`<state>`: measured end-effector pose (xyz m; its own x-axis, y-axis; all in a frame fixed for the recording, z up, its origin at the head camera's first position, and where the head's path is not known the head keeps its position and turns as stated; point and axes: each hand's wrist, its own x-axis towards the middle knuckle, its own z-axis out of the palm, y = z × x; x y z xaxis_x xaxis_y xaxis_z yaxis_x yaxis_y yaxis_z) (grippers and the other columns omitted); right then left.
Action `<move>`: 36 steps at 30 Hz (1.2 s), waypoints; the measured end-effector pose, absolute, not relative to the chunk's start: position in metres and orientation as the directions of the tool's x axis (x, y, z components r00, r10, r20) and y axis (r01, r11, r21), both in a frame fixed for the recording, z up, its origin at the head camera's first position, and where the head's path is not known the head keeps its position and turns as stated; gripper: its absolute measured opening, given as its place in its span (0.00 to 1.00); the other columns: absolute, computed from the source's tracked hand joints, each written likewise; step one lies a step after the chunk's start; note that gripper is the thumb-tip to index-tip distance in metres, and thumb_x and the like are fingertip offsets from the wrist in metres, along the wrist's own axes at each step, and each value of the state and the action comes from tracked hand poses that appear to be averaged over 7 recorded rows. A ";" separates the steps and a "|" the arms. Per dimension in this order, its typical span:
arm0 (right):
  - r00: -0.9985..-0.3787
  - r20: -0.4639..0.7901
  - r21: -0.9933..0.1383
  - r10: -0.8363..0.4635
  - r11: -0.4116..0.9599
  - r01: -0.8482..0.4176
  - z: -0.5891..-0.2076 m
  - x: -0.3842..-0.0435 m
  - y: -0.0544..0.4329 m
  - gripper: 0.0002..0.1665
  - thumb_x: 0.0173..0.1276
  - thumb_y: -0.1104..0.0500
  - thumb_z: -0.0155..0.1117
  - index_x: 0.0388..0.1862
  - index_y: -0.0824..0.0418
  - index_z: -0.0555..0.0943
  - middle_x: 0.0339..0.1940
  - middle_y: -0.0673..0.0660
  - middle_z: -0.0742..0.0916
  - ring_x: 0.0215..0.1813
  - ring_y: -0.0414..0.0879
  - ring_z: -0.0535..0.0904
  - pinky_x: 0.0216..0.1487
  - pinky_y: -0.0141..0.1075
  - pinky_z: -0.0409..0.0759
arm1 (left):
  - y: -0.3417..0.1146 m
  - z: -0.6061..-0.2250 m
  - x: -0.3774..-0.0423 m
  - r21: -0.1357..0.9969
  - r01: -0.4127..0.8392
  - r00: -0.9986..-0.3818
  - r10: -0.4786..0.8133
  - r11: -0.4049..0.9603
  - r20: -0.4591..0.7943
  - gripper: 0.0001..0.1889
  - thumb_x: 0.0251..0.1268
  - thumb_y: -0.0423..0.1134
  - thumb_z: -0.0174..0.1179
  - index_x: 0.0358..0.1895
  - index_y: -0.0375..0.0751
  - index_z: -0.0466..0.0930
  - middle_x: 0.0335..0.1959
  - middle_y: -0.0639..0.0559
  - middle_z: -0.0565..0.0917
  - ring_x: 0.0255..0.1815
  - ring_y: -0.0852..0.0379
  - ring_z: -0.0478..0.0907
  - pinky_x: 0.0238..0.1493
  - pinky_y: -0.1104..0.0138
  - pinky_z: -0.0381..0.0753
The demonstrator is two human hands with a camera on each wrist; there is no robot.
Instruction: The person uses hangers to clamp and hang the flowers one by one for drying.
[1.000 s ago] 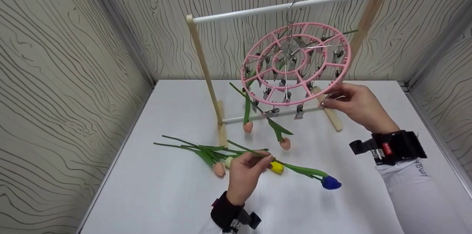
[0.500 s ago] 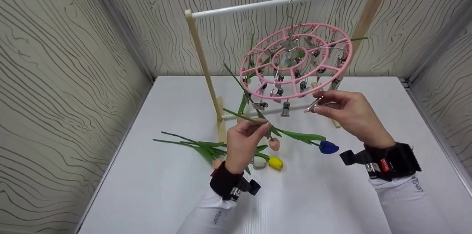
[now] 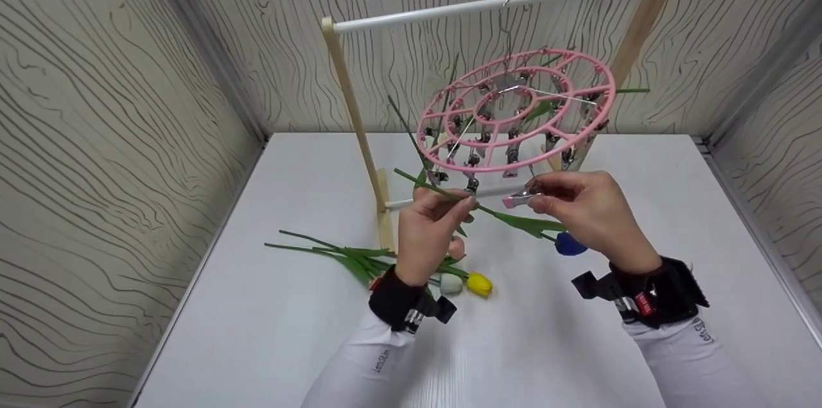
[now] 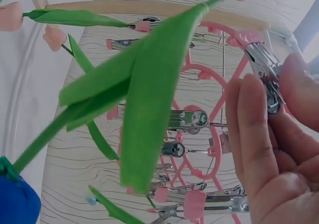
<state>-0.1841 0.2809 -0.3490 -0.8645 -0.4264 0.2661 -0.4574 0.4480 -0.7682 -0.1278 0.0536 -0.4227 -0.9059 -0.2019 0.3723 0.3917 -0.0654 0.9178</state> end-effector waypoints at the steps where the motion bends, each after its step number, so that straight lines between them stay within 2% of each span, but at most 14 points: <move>1: -0.859 0.293 -0.757 -0.420 0.446 -0.477 -0.350 -0.183 0.279 0.13 0.67 0.71 0.76 0.51 0.72 0.90 0.43 0.65 0.92 0.39 0.37 0.90 0.43 0.23 0.84 | 0.054 -0.422 -0.129 0.920 0.387 -0.908 -0.198 -0.059 0.369 0.07 0.73 0.29 0.68 0.48 0.28 0.88 0.41 0.39 0.92 0.35 0.56 0.89 0.44 0.66 0.89; 6: -0.802 0.452 -0.683 -0.390 0.428 -0.592 -0.356 -0.180 0.270 0.11 0.63 0.73 0.77 0.46 0.73 0.91 0.39 0.63 0.93 0.37 0.36 0.87 0.40 0.22 0.84 | 0.055 -0.416 -0.134 0.926 0.377 -0.910 -0.188 -0.005 0.369 0.07 0.73 0.30 0.69 0.48 0.29 0.89 0.41 0.41 0.92 0.35 0.54 0.89 0.50 0.62 0.89; 9: -0.770 0.508 -0.646 -0.386 0.421 -0.637 -0.359 -0.181 0.266 0.11 0.61 0.73 0.78 0.44 0.72 0.92 0.37 0.61 0.93 0.34 0.37 0.84 0.37 0.20 0.82 | 0.056 -0.412 -0.137 0.920 0.390 -0.902 -0.187 0.039 0.390 0.07 0.72 0.31 0.70 0.47 0.30 0.90 0.40 0.42 0.92 0.35 0.52 0.90 0.60 0.66 0.80; 13: -0.750 0.536 -0.630 -0.387 0.408 -0.660 -0.362 -0.182 0.264 0.10 0.61 0.72 0.79 0.42 0.71 0.92 0.35 0.59 0.93 0.30 0.40 0.80 0.34 0.21 0.81 | 0.058 -0.409 -0.139 0.900 0.431 -0.883 -0.172 0.069 0.436 0.07 0.72 0.31 0.70 0.47 0.30 0.90 0.40 0.42 0.93 0.35 0.48 0.90 0.57 0.67 0.81; 15: -0.746 0.543 -0.630 -0.386 0.401 -0.666 -0.362 -0.182 0.264 0.10 0.61 0.72 0.78 0.43 0.71 0.92 0.35 0.59 0.93 0.29 0.40 0.79 0.33 0.21 0.80 | 0.059 -0.408 -0.139 0.890 0.447 -0.874 -0.170 0.088 0.456 0.07 0.71 0.31 0.71 0.46 0.30 0.90 0.39 0.43 0.93 0.34 0.48 0.90 0.53 0.66 0.85; 17: -0.745 0.546 -0.632 -0.383 0.395 -0.667 -0.363 -0.183 0.264 0.11 0.61 0.72 0.78 0.43 0.72 0.92 0.35 0.59 0.93 0.29 0.40 0.80 0.33 0.21 0.81 | 0.060 -0.408 -0.140 0.882 0.460 -0.865 -0.172 0.107 0.472 0.07 0.70 0.31 0.71 0.45 0.31 0.91 0.38 0.44 0.93 0.34 0.48 0.90 0.59 0.68 0.77; 19: -0.745 0.548 -0.632 -0.380 0.396 -0.666 -0.363 -0.183 0.264 0.11 0.61 0.72 0.78 0.43 0.72 0.92 0.35 0.59 0.93 0.30 0.39 0.81 0.34 0.21 0.81 | 0.060 -0.408 -0.141 0.879 0.459 -0.862 -0.175 0.127 0.475 0.06 0.69 0.32 0.72 0.44 0.32 0.91 0.37 0.45 0.93 0.34 0.51 0.90 0.63 0.61 0.69; 21: -0.747 0.547 -0.632 -0.377 0.400 -0.664 -0.363 -0.184 0.265 0.10 0.62 0.72 0.78 0.43 0.72 0.92 0.35 0.59 0.93 0.30 0.39 0.82 0.35 0.21 0.81 | 0.061 -0.408 -0.141 0.879 0.458 -0.862 -0.174 0.132 0.476 0.06 0.70 0.32 0.72 0.44 0.33 0.91 0.37 0.45 0.93 0.34 0.51 0.90 0.61 0.61 0.69; 24: -0.749 0.545 -0.632 -0.377 0.402 -0.662 -0.365 -0.185 0.265 0.10 0.62 0.73 0.77 0.43 0.72 0.92 0.35 0.59 0.93 0.30 0.39 0.82 0.34 0.21 0.81 | 0.063 -0.407 -0.141 0.882 0.453 -0.866 -0.169 0.131 0.470 0.06 0.70 0.32 0.72 0.45 0.33 0.91 0.37 0.45 0.93 0.34 0.52 0.91 0.56 0.64 0.79; 26: -0.749 0.543 -0.635 -0.380 0.399 -0.662 -0.366 -0.185 0.264 0.10 0.62 0.73 0.78 0.44 0.72 0.92 0.35 0.59 0.93 0.30 0.39 0.81 0.33 0.21 0.80 | 0.065 -0.406 -0.141 0.881 0.454 -0.866 -0.166 0.135 0.472 0.06 0.70 0.32 0.72 0.45 0.33 0.91 0.38 0.45 0.93 0.34 0.53 0.90 0.47 0.66 0.85; 29: -0.756 0.524 -0.646 -0.392 0.395 -0.653 -0.367 -0.186 0.265 0.12 0.62 0.73 0.78 0.45 0.71 0.92 0.36 0.58 0.93 0.31 0.40 0.81 0.33 0.22 0.80 | 0.066 -0.405 -0.141 0.877 0.457 -0.863 -0.165 0.149 0.478 0.07 0.70 0.33 0.72 0.45 0.34 0.92 0.37 0.47 0.93 0.34 0.55 0.90 0.47 0.66 0.87; 32: -0.776 0.477 -0.667 -0.414 0.404 -0.626 -0.366 -0.187 0.267 0.13 0.63 0.72 0.78 0.47 0.69 0.92 0.38 0.57 0.93 0.35 0.43 0.84 0.38 0.23 0.82 | 0.067 -0.406 -0.143 0.872 0.461 -0.860 -0.160 0.166 0.485 0.07 0.71 0.34 0.72 0.46 0.34 0.92 0.37 0.47 0.93 0.34 0.56 0.90 0.42 0.66 0.89; 35: -0.800 0.412 -0.689 -0.437 0.425 -0.587 -0.365 -0.188 0.268 0.14 0.64 0.70 0.78 0.49 0.68 0.92 0.41 0.57 0.93 0.38 0.48 0.87 0.41 0.23 0.82 | 0.067 -0.407 -0.144 0.868 0.462 -0.858 -0.157 0.181 0.490 0.07 0.71 0.34 0.72 0.46 0.34 0.92 0.37 0.47 0.93 0.34 0.57 0.90 0.42 0.66 0.88; 36: -0.806 0.393 -0.693 -0.444 0.433 -0.576 -0.365 -0.188 0.269 0.14 0.65 0.70 0.78 0.50 0.67 0.92 0.42 0.58 0.93 0.39 0.50 0.88 0.42 0.23 0.83 | 0.067 -0.407 -0.144 0.867 0.463 -0.857 -0.157 0.184 0.491 0.07 0.71 0.34 0.72 0.46 0.33 0.92 0.37 0.47 0.93 0.35 0.57 0.90 0.45 0.67 0.87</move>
